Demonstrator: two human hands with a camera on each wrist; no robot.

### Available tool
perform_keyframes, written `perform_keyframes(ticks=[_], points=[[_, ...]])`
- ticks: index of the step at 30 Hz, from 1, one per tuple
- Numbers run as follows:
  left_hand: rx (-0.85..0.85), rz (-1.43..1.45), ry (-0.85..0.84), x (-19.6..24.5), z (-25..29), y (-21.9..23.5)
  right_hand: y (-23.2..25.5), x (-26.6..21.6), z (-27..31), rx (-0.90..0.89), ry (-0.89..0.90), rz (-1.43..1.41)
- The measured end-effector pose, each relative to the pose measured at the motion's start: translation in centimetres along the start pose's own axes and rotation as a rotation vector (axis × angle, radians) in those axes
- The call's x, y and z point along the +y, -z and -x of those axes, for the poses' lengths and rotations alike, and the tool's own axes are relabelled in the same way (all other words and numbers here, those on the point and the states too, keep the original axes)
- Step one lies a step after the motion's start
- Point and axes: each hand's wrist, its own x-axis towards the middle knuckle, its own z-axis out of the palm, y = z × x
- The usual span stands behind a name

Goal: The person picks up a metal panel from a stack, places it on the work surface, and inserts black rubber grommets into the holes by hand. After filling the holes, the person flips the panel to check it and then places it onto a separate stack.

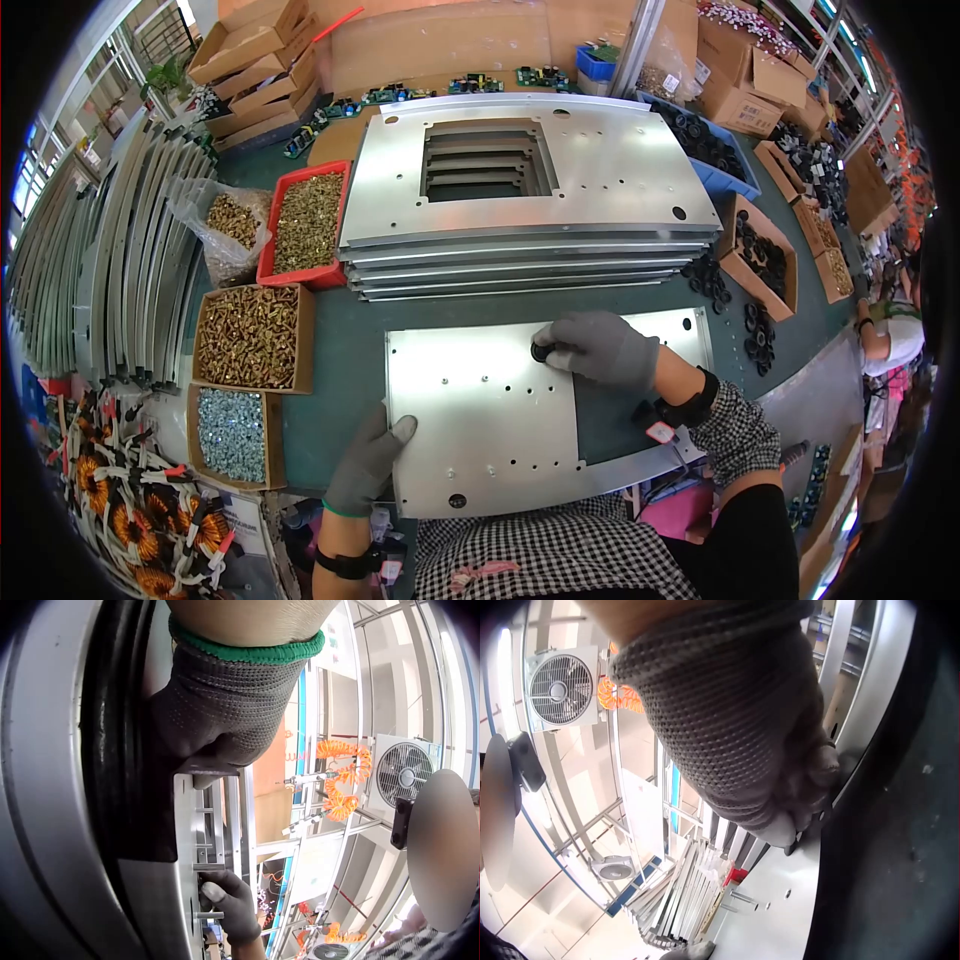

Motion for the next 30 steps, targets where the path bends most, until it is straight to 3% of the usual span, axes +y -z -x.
perform_keyframes(ticks=[5,8,11,14,15,18,19,22,23,25,26,30], points=[[0.006,-0.027,-0.007,-0.1,0.0,0.1,-1.7,-0.1,-0.2,0.014,0.032,0.277],[0.005,-0.066,-0.059,-0.1,-0.1,-0.1,-0.5,-1.1,-0.7,-0.126,-0.049,0.313],[-0.007,-0.095,-0.078,-0.2,0.1,-0.1,1.7,-2.8,-2.7,-0.306,-0.25,0.309],[0.033,-0.094,-0.114,-0.2,0.5,-0.6,2.7,0.5,-2.4,-0.077,-0.075,0.436],[0.049,-0.084,-0.134,-0.3,0.6,-0.9,2.8,1.7,-2.4,-0.195,-0.04,0.247],[0.129,-0.021,-0.1,-0.7,0.7,-1.6,0.8,1.7,-1.4,-0.071,-0.344,-0.143],[0.114,0.025,-0.011,-1.4,0.3,-0.6,-0.1,1.5,-1.5,-0.05,-0.336,-0.027],[0.104,0.038,-0.121,-0.4,0.9,-2.1,-1.7,0.2,-0.2,0.089,-0.236,0.294],[0.106,0.023,-0.133,-0.2,0.9,-2.4,-1.9,0.7,1.0,0.239,-0.101,0.379],[0.126,0.006,-0.161,0.1,1.1,-2.7,0.0,2.1,4.1,0.433,-0.112,0.264],[0.12,-0.007,-0.14,-0.2,0.9,-2.4,1.8,2.8,5.9,0.467,-0.256,0.212],[0.138,-0.01,-0.056,-0.9,0.4,-1.2,5.9,10.5,11.1,0.646,-0.757,0.471]])
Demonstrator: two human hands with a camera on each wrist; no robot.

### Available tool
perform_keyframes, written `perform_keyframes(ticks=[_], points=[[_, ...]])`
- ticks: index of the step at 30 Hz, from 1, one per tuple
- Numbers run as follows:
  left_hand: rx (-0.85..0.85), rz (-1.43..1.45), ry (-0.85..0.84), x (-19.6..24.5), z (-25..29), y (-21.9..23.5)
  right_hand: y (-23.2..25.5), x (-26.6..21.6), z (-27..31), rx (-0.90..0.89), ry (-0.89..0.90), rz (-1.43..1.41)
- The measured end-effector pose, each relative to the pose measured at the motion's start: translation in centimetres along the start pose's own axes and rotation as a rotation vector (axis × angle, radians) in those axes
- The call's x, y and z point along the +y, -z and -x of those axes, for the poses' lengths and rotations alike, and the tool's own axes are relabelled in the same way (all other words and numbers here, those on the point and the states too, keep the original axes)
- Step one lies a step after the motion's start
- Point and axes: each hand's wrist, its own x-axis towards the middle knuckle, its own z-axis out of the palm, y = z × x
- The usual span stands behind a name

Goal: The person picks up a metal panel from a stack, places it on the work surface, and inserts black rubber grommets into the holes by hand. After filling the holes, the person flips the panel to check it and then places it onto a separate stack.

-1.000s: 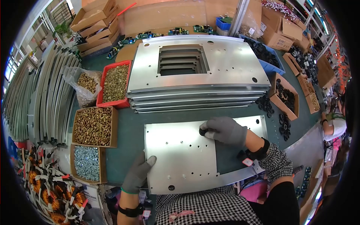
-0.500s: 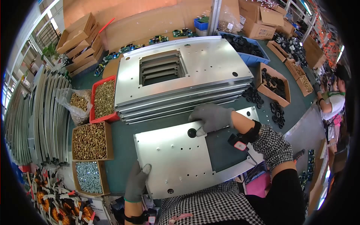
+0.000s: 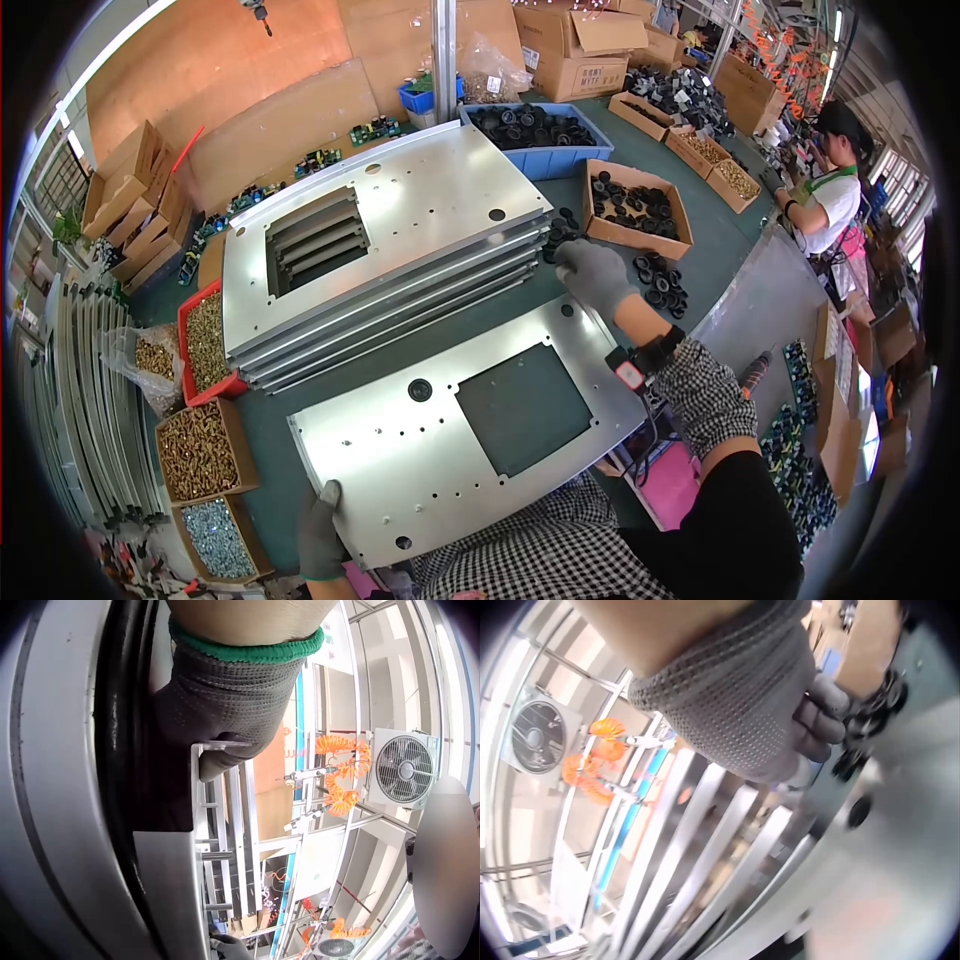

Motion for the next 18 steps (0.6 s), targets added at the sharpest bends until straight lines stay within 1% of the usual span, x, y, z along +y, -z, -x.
perform_keyframes(ticks=[2,3,5,6,8,9,11,14,16,18], points=[[0.042,0.018,-0.011,0.2,0.2,-0.6,-1.8,2.7,-0.5,-0.027,-0.03,-0.013],[0.027,0.018,-0.014,0.2,0.3,-0.5,-2.4,3.6,-0.8,-0.04,-0.042,-0.019],[0.001,0.015,-0.017,0.2,0.3,-0.2,-1.6,3.3,-0.5,-0.028,-0.023,-0.121],[0.02,0.008,-0.04,0.2,0.4,-0.4,-1.1,3.1,-0.2,-0.023,-0.017,-0.176],[0.053,-0.006,-0.082,0.3,0.6,-0.9,1.2,2.2,1.6,-0.179,-0.009,-0.401],[0.024,0.003,-0.08,0.4,0.5,-0.9,1.8,2.1,2.3,-0.256,-0.008,-0.51],[-0.038,0.016,-0.069,0.5,0.4,-0.6,1.0,2.5,3.3,-0.312,0.015,-0.529],[-0.009,-0.022,-0.042,1.3,0.6,-1.3,1.5,2.3,3.8,-0.361,0.053,-0.551],[0.011,-0.035,-0.072,1.0,0.3,-1.1,1.8,2.3,3.7,-0.399,0.077,-0.549],[0.023,-0.038,-0.081,0.7,0.3,-1.0,2.6,1.5,3.7,-0.409,0.099,-0.407]])
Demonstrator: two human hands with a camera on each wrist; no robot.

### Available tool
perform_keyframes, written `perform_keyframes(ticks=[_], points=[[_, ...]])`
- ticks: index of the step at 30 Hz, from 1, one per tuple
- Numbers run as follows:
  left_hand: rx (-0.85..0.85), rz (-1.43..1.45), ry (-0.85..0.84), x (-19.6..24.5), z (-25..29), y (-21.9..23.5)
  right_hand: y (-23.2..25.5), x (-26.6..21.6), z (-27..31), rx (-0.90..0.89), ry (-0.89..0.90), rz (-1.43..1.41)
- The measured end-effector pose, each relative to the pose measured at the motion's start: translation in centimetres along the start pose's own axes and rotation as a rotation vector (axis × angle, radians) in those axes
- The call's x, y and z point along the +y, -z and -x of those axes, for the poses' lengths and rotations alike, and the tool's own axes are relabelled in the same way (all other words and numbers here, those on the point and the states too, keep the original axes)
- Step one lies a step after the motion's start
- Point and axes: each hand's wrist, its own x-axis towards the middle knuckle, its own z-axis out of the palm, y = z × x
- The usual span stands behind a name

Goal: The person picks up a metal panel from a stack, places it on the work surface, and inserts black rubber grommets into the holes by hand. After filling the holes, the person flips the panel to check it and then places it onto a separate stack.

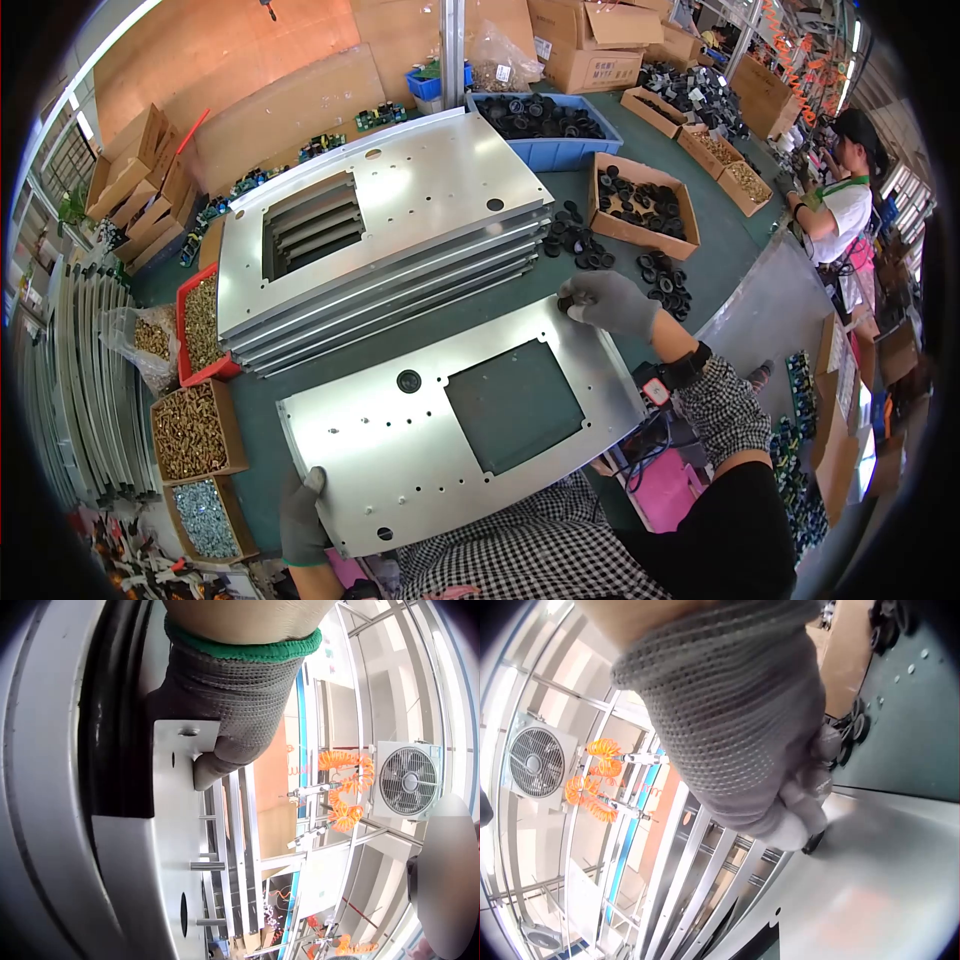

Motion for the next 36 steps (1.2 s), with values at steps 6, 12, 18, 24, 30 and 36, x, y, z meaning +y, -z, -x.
perform_keyframes(ticks=[6,12,18,24,30,36], points=[[-0.046,0.044,0.042,0.2,0.2,0.0,-0.4,0.7,-0.9,-0.036,0.15,0.405],[-0.07,0.049,0.032,-0.1,-0.2,0.7,0.2,-1.1,-1.9,-0.221,0.103,0.608],[-0.063,-0.021,0.041,-0.6,-0.3,1.8,1.7,-1.3,-3.4,-0.093,0.177,0.784],[-0.041,0.039,-0.061,-0.7,0.5,0.4,1.5,3.8,-0.4,-0.065,-0.049,-0.201],[-0.062,-0.071,-0.037,-0.4,-0.1,1.1,1.0,1.6,0.0,-0.039,-0.103,0.111],[-0.059,-0.037,-0.021,-0.6,-0.1,1.6,1.2,2.4,-5.0,0.143,-0.281,0.413]])
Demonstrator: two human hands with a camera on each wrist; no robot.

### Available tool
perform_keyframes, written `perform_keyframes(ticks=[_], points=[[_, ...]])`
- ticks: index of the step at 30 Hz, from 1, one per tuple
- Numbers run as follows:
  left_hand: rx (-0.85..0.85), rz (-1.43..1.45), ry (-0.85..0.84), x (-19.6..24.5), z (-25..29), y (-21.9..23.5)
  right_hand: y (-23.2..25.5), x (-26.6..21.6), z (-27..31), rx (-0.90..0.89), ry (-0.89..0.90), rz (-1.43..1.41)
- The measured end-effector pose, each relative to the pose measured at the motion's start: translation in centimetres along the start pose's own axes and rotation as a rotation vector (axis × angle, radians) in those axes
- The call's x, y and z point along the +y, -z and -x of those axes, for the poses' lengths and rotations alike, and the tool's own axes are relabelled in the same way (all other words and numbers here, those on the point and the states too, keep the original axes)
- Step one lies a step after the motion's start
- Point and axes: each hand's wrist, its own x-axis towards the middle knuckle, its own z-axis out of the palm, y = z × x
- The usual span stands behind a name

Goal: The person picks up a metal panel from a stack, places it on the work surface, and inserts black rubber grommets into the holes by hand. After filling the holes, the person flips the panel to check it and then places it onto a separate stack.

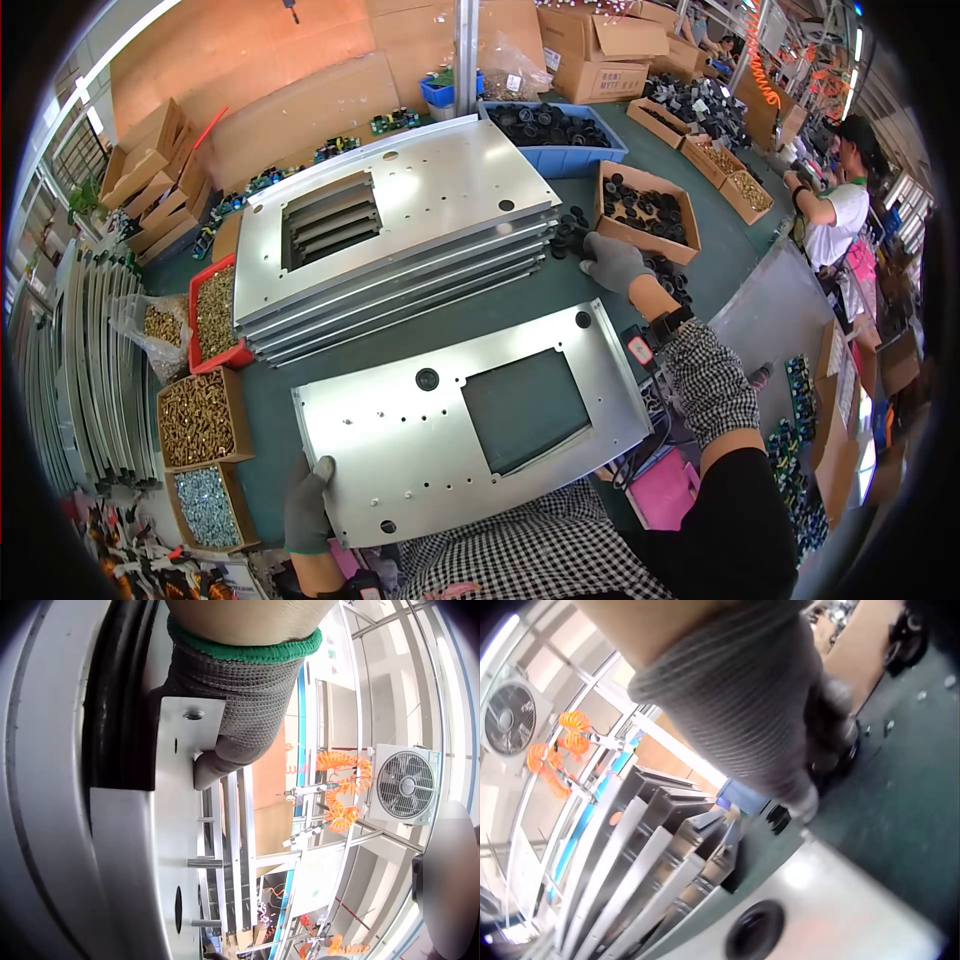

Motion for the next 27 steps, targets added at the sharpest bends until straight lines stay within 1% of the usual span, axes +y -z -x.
perform_keyframes(ticks=[4,6,8,11,14,17,20,21,23,24,26,27], points=[[0.012,-0.014,-0.015,0.0,0.2,-0.1,0.1,1.7,-0.7,-0.025,0.054,-0.088],[0.029,-0.001,-0.038,0.5,0.3,-0.8,-0.3,2.8,-1.0,-0.055,0.089,-0.099],[0.028,0.008,-0.035,0.1,0.1,-0.5,-0.1,3.0,-0.8,-0.081,0.129,-0.103],[0.025,0.019,-0.024,0.1,0.0,-0.6,0.1,1.9,-0.6,-0.069,0.046,0.004],[0.031,0.018,-0.022,0.4,0.1,-0.7,0.8,0.2,0.7,-0.02,0.01,0.055],[0.04,0.059,-0.009,0.4,0.3,-0.8,-0.6,1.0,-0.4,0.042,-0.03,0.131],[0.038,0.11,-0.004,1.2,0.8,-1.0,0.1,2.0,0.0,0.091,0.042,-0.005],[0.033,0.125,-0.004,1.5,0.9,-1.2,0.1,2.5,-0.1,0.14,0.023,-0.091],[0.002,0.114,-0.043,1.9,0.8,-1.7,1.8,0.0,1.7,0.23,0.001,-0.231],[-0.012,0.11,-0.061,2.0,0.7,-2.0,2.4,-1.6,3.0,0.238,0.114,-0.34],[-0.044,0.138,-0.047,1.9,0.0,-2.7,2.7,-4.3,5.7,0.252,0.341,-0.559],[-0.061,0.152,-0.039,1.7,-0.5,-3.1,2.9,-7.0,8.4,0.14,0.448,-0.687]])
